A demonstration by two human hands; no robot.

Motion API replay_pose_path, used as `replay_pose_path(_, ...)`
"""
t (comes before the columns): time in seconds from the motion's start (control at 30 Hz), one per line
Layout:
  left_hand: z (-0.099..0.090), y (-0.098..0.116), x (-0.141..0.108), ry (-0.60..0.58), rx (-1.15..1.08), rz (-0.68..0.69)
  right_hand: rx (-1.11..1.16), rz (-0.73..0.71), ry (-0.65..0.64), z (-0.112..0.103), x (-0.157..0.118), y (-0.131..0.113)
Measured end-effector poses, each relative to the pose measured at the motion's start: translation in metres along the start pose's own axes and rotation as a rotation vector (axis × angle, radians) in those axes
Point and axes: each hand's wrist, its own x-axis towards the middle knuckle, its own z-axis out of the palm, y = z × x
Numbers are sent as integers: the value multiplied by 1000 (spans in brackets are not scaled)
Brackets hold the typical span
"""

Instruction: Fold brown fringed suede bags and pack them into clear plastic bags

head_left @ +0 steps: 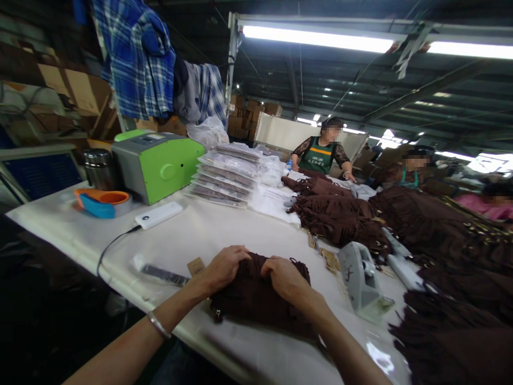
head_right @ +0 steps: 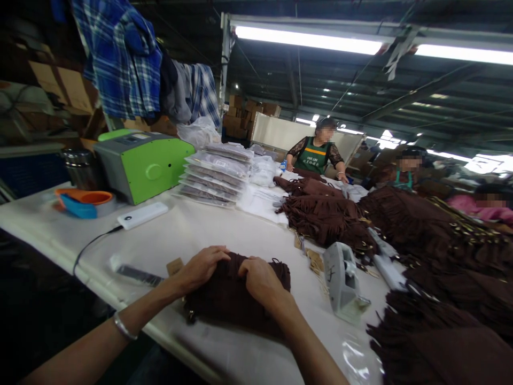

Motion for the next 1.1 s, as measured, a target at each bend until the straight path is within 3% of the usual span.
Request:
replay_pose_path(0.1,-1,-9,-5,48,54,-99,-1,36,47,-1,4,0)
replay_pose_path(0.23,4,-18,-18,-32,50,-72,-19,22,33,7,7,-8)
replay_pose_path(0.37,2,-12,-32,-83,16,-9,-39,-11,50,14,3,-19)
replay_pose_path(0.53,-6,-3,-38,-112,-4,-111,-135,-1,70,22,-1,-29)
replay_pose_path(0.67,-11,-1,-39,-164,-32,-147,-11,-51,46,16,-17,-30)
replay_pose_path(0.77,-19,10,-30,-106,-90,-109,194,33,149,-6,-32,-5)
replay_pose_path(0.9,-18,29,7,-62,-142,-56,279,355,276,-35,-55,67)
replay_pose_path(1.0,1,32,44,-98,-139,-55,192,507,325,-41,-82,119)
replay_pose_path(1.1,28,34,79,-177,-71,-80,60,613,330,-36,-102,149)
